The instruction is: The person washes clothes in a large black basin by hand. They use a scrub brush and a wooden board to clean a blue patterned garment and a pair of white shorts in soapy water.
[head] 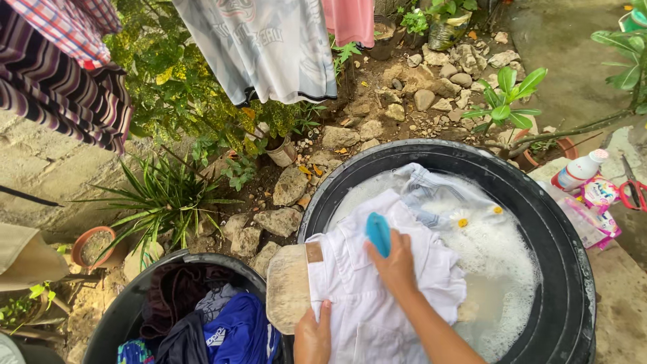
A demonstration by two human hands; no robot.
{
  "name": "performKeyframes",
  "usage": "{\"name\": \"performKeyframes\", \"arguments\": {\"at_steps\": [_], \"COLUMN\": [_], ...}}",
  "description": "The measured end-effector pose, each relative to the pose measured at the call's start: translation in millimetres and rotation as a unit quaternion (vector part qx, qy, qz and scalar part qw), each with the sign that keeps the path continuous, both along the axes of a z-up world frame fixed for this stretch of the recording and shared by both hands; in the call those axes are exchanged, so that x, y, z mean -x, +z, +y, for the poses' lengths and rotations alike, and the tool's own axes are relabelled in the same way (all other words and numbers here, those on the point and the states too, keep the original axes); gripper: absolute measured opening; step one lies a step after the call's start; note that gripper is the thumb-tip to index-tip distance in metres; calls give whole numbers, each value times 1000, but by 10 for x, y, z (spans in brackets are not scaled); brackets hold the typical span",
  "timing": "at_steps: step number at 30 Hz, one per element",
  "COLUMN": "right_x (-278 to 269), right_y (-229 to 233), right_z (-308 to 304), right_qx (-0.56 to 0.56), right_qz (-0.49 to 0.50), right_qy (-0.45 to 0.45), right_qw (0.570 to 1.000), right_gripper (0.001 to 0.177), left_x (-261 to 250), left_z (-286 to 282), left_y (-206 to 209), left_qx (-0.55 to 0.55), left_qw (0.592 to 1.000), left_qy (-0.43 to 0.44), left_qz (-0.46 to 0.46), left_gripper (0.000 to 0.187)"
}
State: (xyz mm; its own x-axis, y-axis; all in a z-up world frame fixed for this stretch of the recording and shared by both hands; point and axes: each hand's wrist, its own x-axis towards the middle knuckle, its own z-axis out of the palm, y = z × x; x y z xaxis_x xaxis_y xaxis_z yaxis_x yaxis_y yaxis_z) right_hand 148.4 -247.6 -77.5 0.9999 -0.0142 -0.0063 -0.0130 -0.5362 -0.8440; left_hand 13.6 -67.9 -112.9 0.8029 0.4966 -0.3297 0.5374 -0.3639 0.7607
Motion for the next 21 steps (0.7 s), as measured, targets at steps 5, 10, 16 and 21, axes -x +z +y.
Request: {"name": "performKeyframes", "arguments": {"at_steps": [5,10,16,21], "right_x": [391,-147,-141,467], "right_y": [-138,-307,-298,-65], "right_z": [-346,-1255,-1717,-2672], "right_qx": [-26,-97,-390,-496], "right_qz": [-66,231,281,246], "right_qy": [104,-221,-72,-174], "right_qw": [992,942,874,814], "right_gripper": [60,65,53,50], "left_x": [-129,-705,-1277,-698], "left_z": [249,281,-5,123], "left_y": [100,598,1010,802], "left_qx": [94,507,245,439], "left_qw": [994,851,965,897], "left_qy": [-48,138,-5,51], "left_qz": [37,-29,93,12], "left_gripper": [41,70,50,48]}}
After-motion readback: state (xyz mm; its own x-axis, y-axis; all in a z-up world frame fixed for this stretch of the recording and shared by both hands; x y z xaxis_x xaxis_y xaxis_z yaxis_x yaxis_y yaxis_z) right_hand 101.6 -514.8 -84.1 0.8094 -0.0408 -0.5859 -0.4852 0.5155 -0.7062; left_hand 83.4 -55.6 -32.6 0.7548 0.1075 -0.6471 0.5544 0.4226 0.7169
